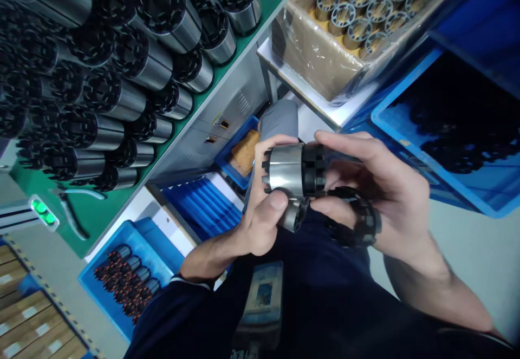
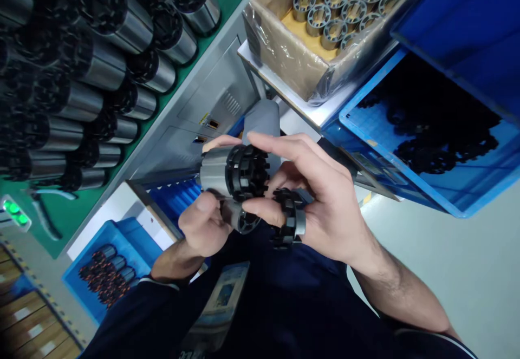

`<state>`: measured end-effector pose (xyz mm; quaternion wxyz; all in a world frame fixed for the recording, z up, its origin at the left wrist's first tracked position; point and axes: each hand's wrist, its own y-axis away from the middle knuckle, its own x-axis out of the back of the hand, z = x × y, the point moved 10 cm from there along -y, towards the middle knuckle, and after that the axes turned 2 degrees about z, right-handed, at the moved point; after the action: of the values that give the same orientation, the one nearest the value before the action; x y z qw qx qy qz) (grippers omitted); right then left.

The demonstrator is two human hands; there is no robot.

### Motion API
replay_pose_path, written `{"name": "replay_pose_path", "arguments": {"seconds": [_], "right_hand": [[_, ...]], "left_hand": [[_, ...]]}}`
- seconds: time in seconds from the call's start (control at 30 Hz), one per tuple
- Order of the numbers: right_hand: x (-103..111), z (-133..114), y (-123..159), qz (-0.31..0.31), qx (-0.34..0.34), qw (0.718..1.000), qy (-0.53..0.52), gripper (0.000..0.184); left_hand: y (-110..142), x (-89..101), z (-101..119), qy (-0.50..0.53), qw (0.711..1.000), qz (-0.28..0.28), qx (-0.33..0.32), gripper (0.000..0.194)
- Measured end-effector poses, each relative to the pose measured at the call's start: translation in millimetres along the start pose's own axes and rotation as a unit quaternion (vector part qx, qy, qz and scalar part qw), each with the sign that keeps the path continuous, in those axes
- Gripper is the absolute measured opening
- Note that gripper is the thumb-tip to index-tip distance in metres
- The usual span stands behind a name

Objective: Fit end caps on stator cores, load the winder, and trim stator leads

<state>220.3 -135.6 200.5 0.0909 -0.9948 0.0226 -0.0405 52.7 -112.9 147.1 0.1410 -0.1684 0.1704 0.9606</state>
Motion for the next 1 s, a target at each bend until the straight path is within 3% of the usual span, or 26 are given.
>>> {"name": "replay_pose_path", "arguments": {"seconds": [0.17,0.3,0.57,0.8,1.0], "right_hand": [[4,-6,-3,0.037,0.034,0.999,0.003,0.076],[6,-4,-4,0.036,0.014,0.999,-0.006,0.079],[3,3,1,0.013,0.007,0.998,-0.06,0.082],[7,-1,8,0.003,0.027,0.998,-0.055,0.089],[11,-6,12,0.021,0.043,0.998,-0.033,0.095]], "left_hand": [[-2,-6.7,4,-0.008,0.998,-0.028,-0.055,0.066],[-2,-6.0,2,-0.013,0.996,-0.045,-0.07,0.061],[0,-8.2,17,-0.064,0.984,-0.102,-0.132,0.075],[1,-20.0,42,-0.114,0.958,-0.137,-0.226,0.065],[-1,-18.2,35,-0.115,0.954,-0.133,-0.242,0.07]]}}
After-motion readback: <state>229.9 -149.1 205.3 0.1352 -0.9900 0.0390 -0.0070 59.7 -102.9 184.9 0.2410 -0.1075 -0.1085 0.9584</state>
